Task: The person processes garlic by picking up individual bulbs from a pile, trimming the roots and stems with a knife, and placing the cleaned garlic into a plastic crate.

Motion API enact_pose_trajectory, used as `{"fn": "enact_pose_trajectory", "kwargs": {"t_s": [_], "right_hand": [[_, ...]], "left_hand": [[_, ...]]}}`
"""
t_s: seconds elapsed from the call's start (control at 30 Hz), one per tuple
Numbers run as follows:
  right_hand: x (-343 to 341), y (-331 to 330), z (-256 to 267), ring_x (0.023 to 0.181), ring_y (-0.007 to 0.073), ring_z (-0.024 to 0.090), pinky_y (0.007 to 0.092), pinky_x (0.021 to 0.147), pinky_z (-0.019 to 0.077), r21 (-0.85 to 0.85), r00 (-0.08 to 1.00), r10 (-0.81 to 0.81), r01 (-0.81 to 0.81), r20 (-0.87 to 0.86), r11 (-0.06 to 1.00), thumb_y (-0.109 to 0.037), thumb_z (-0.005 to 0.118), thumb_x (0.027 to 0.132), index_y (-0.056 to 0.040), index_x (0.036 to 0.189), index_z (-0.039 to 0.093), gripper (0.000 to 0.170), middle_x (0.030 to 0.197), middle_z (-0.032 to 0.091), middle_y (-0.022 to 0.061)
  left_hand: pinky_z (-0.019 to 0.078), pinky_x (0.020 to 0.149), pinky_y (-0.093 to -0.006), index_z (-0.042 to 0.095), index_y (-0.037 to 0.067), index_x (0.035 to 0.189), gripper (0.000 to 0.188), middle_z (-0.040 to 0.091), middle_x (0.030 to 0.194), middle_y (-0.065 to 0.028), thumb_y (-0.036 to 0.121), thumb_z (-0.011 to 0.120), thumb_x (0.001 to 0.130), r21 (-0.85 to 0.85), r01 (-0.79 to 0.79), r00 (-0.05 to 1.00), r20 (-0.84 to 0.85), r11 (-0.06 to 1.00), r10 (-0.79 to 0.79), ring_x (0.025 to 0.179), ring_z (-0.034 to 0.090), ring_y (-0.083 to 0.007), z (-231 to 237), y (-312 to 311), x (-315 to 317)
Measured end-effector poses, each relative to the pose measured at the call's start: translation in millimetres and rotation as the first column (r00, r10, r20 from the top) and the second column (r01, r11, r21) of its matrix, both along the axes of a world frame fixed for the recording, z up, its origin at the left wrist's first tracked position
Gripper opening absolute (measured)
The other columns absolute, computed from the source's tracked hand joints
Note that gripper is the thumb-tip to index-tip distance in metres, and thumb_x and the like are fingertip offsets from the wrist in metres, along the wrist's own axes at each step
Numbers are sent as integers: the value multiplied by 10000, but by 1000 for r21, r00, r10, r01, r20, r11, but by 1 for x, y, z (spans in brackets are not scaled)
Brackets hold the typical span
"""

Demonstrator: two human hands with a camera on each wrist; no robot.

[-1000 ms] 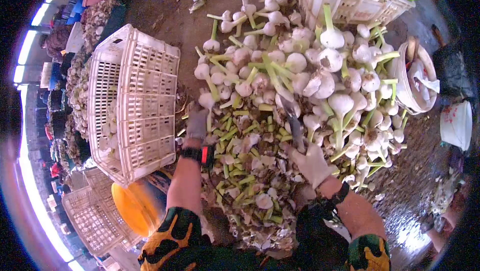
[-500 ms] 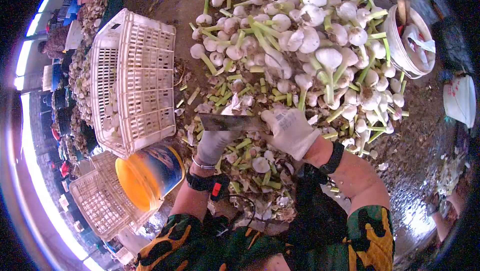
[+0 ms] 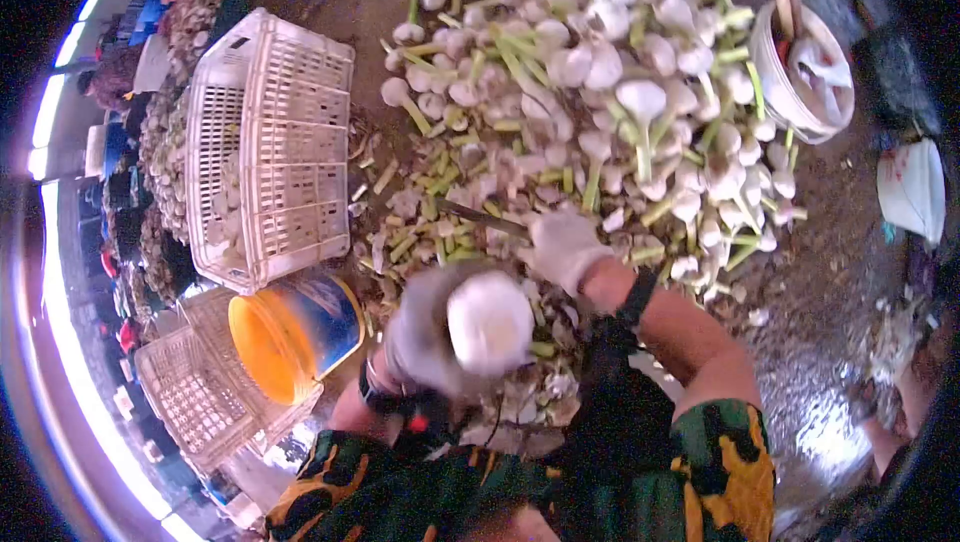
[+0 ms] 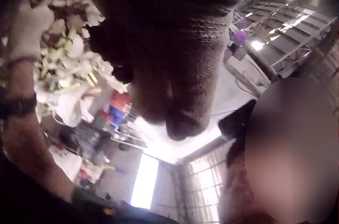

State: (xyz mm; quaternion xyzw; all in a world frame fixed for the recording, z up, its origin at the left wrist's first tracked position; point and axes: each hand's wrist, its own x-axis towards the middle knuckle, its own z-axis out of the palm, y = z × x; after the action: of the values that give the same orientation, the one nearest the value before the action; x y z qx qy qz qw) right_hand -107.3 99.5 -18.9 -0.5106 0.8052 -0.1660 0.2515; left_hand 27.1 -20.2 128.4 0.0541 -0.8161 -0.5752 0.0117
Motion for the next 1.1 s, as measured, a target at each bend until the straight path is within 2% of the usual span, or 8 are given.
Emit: {"fn": "enact_pose_trajectory", "kwargs": {"t_s": [0.2, 0.27, 0.37, 0.53, 0.67, 0.87, 1.0, 1.1], "right_hand": [[-16, -7, 66, 791, 92, 588, 268, 691, 496, 48, -6, -53, 545, 999, 837, -362, 624, 880, -20, 1079, 623, 395, 917, 653, 16], [-16, -8, 82, 788, 80, 577, 248, 696, 486, 116, 4, -138, 518, 990, 847, -321, 671, 860, -37, 1092, 621, 370, 920, 651, 14], [-15, -12, 79, 792, 68, 570, 242, 685, 485, 6, 127, -87, 533, 988, 846, -275, 709, 841, -41, 1110, 612, 369, 910, 648, 12], [-18, -13, 67, 788, 161, 634, 298, 710, 505, -203, 585, -117, 451, 802, 869, -298, 712, 827, -12, 1141, 588, 442, 902, 679, 100], [-33, -9, 29, 784, 332, 671, 367, 704, 528, 29, 952, -172, 170, 255, 985, -324, 638, 816, -33, 1150, 605, 445, 856, 656, 239], [-31, 13, -18, 857, 369, 648, 390, 771, 503, 54, 795, -390, 414, 465, 909, -440, 635, 805, 14, 1155, 591, 575, 880, 655, 257], [-34, -10, 16, 584, 97, 520, 273, 550, 447, 61, 624, -400, 491, 671, 869, -333, 644, 817, 18, 1083, 610, 442, 678, 594, 37], [-42, -17, 13, 591, 130, 521, 300, 563, 451, 93, 587, -415, 499, 695, 861, -280, 630, 826, 22, 1054, 607, 379, 683, 603, 67]], "left_hand": [[364, 1008, -436, 473, 8, 1290, 866, 512, 1255, -184, 294, 842, 560, -461, -169, 986, -72, 871, 153, 1168, 482, -357, -24, -19, -10], [343, 1024, -457, 441, 12, 1325, 914, 478, 1287, -191, 301, 846, 558, -770, -223, 971, -120, 598, 208, 1194, 454, -369, -16, -10, -16], [436, 952, -412, 393, -10, 1348, 707, 489, 1265, -165, 247, 714, 773, 134, -582, 813, 77, 802, 577, 1126, 524, -296, -49, -4, -7], [520, 815, -356, 474, -22, 1224, 340, 570, 1105, -129, 108, 476, 911, 760, -650, 681, 563, 31, 469, 983, 594, -242, -87, -14, -11], [527, 793, -372, 512, 2, 1148, 341, 575, 1087, -134, 199, 523, 870, 858, -485, 818, 377, 169, 435, 923, 609, -236, -83, -28, 0], [510, 895, -376, 475, 6, 1241, 667, 569, 1176, -175, 539, 566, 850, 783, -362, 538, -268, 506, 799, 1043, 589, -266, -19, -182, 50], [500, 886, -390, 518, 30, 1215, 613, 620, 1102, -148, 530, 557, 864, 845, -508, 533, 158, 165, 831, 1050, 587, -254, -60, -205, 24], [485, 795, -286, 556, 25, 1136, 337, 623, 1017, -82, 168, 632, 840, 475, -784, 577, 319, 400, 752, 875, 604, -173, -165, -215, -39]]}}
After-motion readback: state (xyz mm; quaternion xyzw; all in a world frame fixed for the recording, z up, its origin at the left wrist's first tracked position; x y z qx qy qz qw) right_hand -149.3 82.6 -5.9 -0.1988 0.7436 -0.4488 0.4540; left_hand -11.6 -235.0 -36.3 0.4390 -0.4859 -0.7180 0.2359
